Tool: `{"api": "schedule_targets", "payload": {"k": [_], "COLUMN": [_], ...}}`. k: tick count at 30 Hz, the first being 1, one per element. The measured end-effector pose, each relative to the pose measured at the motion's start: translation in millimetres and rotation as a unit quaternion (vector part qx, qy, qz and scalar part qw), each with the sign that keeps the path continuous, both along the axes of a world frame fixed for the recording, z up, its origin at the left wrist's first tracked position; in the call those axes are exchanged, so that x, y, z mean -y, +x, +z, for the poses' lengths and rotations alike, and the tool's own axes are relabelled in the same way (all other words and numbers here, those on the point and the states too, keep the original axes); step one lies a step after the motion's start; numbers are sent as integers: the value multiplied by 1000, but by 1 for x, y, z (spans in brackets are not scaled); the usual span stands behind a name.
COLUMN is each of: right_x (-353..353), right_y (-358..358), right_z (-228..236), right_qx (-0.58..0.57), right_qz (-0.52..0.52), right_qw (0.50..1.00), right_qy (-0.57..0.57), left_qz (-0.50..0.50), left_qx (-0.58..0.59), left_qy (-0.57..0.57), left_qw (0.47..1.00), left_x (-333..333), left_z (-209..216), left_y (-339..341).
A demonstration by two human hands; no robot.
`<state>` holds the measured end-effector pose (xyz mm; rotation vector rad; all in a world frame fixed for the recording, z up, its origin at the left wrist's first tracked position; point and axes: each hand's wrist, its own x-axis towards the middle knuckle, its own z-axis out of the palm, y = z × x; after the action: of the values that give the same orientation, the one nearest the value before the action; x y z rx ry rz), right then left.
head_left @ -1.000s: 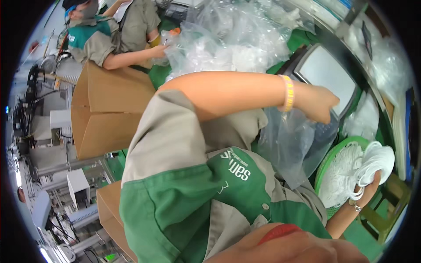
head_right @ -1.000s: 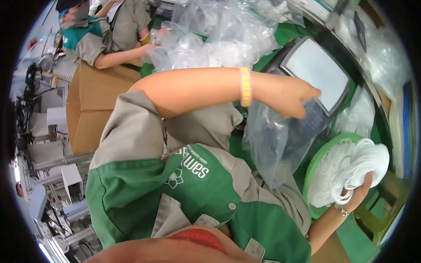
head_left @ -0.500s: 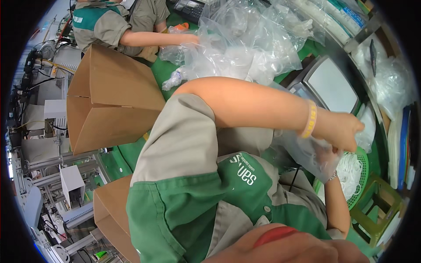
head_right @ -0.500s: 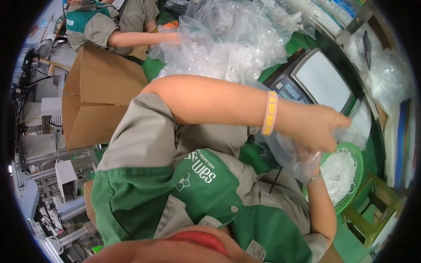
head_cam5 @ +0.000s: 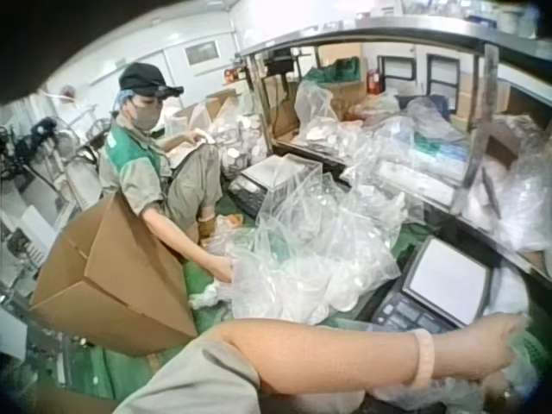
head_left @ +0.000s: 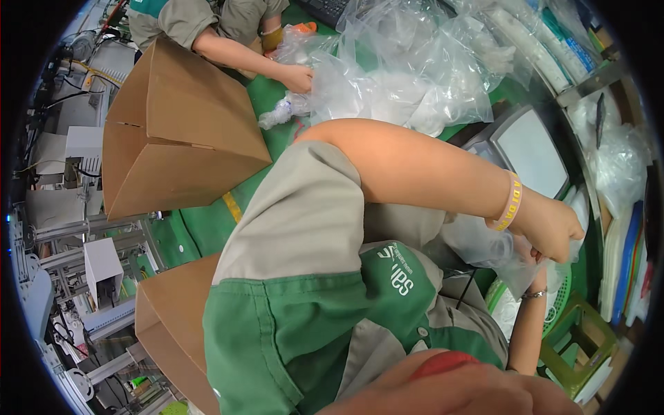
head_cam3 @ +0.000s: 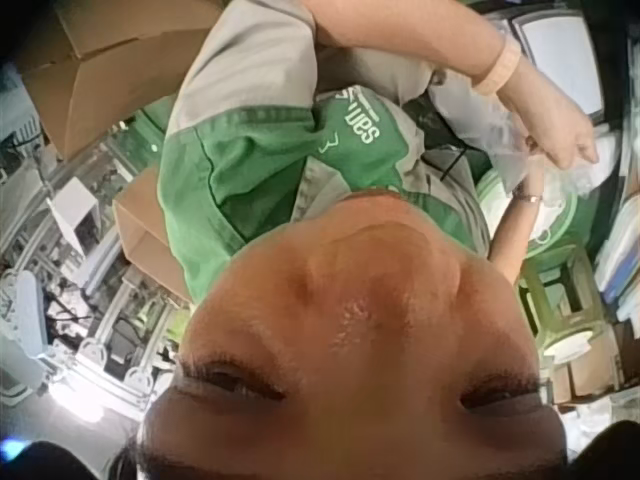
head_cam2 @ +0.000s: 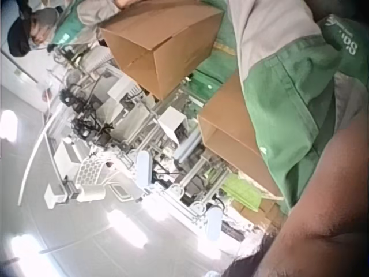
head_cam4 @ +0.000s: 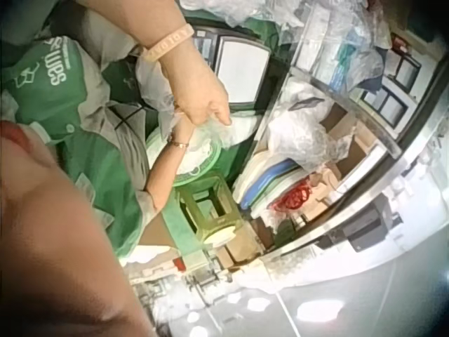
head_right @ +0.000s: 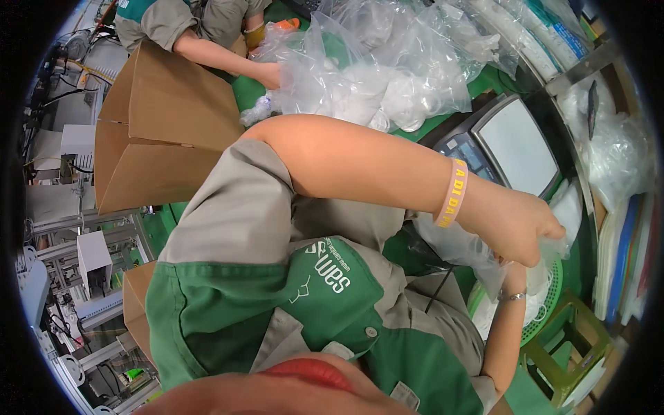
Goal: Packaging white plastic rings into bags and weighing them on a digital scale.
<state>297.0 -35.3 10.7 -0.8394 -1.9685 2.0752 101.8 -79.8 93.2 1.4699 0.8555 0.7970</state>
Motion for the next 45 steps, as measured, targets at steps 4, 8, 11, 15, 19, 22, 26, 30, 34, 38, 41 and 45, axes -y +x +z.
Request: {"api": "schedule_targets", "payload": {"k": [4,8,11,15,19,22,26,30,34,38,41,45], "right_x": [-28,-79,-78,-13,18,14,10,10,0,10,-7,0], "right_y": [35,142,231,416,338,268,291,355,322,323,260,320], "right_z": [10,-10,-91,-285,-317,-259,-275,-359,-341,-322,-232,-249], "right_qx": [-23,-72,225,387,549,722,743,700,635,660,698,716], "right_qz": [-46,-228,-352,-256,-224,-118,-80,-89,-171,-130,-61,-231], "right_qw": [998,971,908,885,800,679,655,699,751,736,704,646], "right_qy": [21,-2,42,51,91,58,109,119,67,82,116,133], "left_qz": [-6,-41,-115,-88,-111,-110,-169,-185,-195,-207,-202,-206], "left_qx": [-34,-62,-232,-206,-206,-140,-148,-135,-143,-111,-119,-101], "left_qy": [-3,12,112,197,161,157,108,108,90,88,77,54], "left_qw": [999,997,959,955,959,971,968,967,966,968,969,972], "left_x": [-1,-2,-9,8,26,33,24,14,14,6,7,4], "left_z": [-4,-11,-18,-13,-10,-18,-18,-22,-22,-28,-26,-24], "left_y": [-7,-10,-5,10,27,36,50,55,58,58,53,49]}}
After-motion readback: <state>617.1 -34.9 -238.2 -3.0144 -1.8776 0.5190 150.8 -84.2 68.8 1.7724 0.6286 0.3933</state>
